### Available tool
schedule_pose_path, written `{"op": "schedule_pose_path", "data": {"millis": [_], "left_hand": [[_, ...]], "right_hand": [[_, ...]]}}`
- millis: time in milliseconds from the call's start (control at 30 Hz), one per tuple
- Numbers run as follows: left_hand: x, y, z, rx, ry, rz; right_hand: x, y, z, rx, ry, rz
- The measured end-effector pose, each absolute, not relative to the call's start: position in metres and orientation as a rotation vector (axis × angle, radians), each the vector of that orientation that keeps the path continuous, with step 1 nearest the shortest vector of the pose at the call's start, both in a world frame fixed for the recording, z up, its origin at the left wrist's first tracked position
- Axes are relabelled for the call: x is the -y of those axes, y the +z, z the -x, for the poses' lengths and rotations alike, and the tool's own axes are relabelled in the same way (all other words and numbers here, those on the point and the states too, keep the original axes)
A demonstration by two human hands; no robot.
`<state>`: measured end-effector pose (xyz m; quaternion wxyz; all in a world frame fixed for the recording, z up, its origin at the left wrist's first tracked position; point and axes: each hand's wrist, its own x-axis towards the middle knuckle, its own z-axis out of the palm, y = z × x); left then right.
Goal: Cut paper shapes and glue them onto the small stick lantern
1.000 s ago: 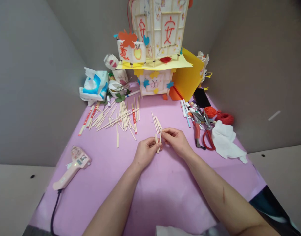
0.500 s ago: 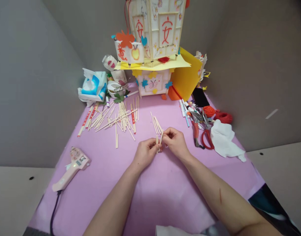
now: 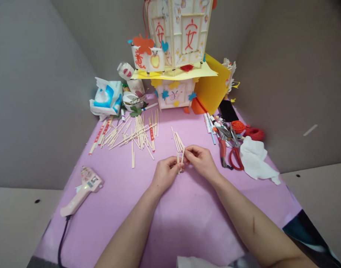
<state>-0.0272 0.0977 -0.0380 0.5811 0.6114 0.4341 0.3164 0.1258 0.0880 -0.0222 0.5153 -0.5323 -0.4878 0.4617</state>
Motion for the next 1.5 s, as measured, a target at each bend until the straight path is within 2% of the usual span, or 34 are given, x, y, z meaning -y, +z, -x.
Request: {"op": "schedule_pose_path", "data": {"millis": [300,567,1033,1300,1500], "left_hand": [[-0.099,-0.030,0.030,-0.952,0.692,-1.554],[-0.100,-0.032,0.029,-0.984,0.689,-1.352],[-0.098,-0.034,0.029,-0.993,0.679,-1.517],[-0.099,-0.036,0.028,-1.026,0.709,-1.379],[-0.098,-0.033,0.028,-1.037,0.710,-1.509]], "right_hand": [[-0.086,-0.029,-0.122,1.182,0.886,1.375],[-0.090,-0.023,-0.124,1.040,1.245,1.212],[-0.091,-0.029,-0.124,1.088,1.010,1.313],[-0.090,-0.018,-0.128,1.085,1.185,1.247],[-0.091,-0.021,-0.131,1.106,1.074,1.327]]}}
